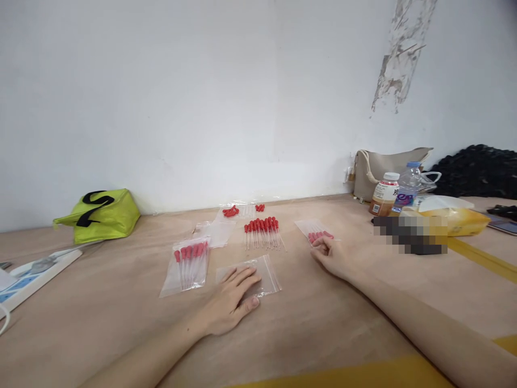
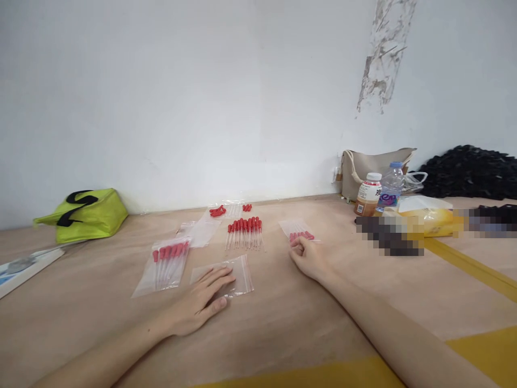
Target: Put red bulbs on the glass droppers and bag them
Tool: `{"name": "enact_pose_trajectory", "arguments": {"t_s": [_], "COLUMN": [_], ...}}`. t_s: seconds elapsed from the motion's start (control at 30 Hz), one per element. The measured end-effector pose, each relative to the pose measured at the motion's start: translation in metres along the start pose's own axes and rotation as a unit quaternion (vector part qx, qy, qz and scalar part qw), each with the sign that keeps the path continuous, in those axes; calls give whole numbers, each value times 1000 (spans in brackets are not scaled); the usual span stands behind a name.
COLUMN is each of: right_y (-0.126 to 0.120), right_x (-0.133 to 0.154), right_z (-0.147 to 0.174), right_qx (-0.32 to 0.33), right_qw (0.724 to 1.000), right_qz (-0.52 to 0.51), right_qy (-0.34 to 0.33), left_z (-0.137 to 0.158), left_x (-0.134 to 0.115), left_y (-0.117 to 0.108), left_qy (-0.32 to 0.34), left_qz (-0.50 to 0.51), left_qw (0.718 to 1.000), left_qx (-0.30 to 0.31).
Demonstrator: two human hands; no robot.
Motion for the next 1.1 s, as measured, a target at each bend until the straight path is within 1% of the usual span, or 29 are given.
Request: {"name": "enact_pose_trajectory", "arguments": {"t_s": [0.03, 0.1, 0.17, 0.2, 0.3, 0.4, 0.47, 0.63, 0.77, 0.9, 0.97, 1.1], "right_y": [0, 3, 10, 14, 25, 30, 28, 24, 24, 24, 24, 21], "right_x": [10, 32, 52, 60, 73, 74, 73, 75, 79, 86, 86, 77], "right_z": [4, 13, 17, 18, 16, 16, 19, 27, 29, 27, 26, 21], "right_qx": [24, 88, 150, 173, 213, 224, 229, 261, 321, 375, 382, 380], "right_qw": [998, 986, 967, 958, 941, 936, 928, 885, 857, 821, 819, 846], "right_qz": [23, 43, 34, 28, 17, 8, 6, 11, 40, 85, 93, 77], "right_qy": [-46, -137, -205, -228, -263, -272, -294, -384, -402, -422, -418, -367], "left_z": [1, 0, -2, -3, -3, -2, -2, -3, -3, -3, -2, 2], "left_x": [2, 5, 4, 3, 0, -2, -2, -2, -1, -1, 1, 9], "left_y": [1, 2, 1, 1, -1, -3, -3, -2, -2, -1, -1, -5], "left_qy": [-6, -8, -3, -1, -4, -8, -9, -5, -15, -8, -7, -7], "left_qz": [10, 22, 27, 28, 30, 35, 41, 69, 81, 89, 99, 123], "left_qw": [1000, 999, 999, 999, 999, 999, 999, 998, 997, 996, 995, 992], "left_qx": [9, 27, 37, 40, 42, 35, 29, 10, 6, 2, -4, 6]}}
Point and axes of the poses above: each hand's wrist, its own z-axis away from the middle knuckle, its own y-axis out of the palm, x = y × z, the point moved 1 cm from there along -z, towards the middle knuckle, and after that the axes turned 2 degrees about z, right-handed, at the moved point
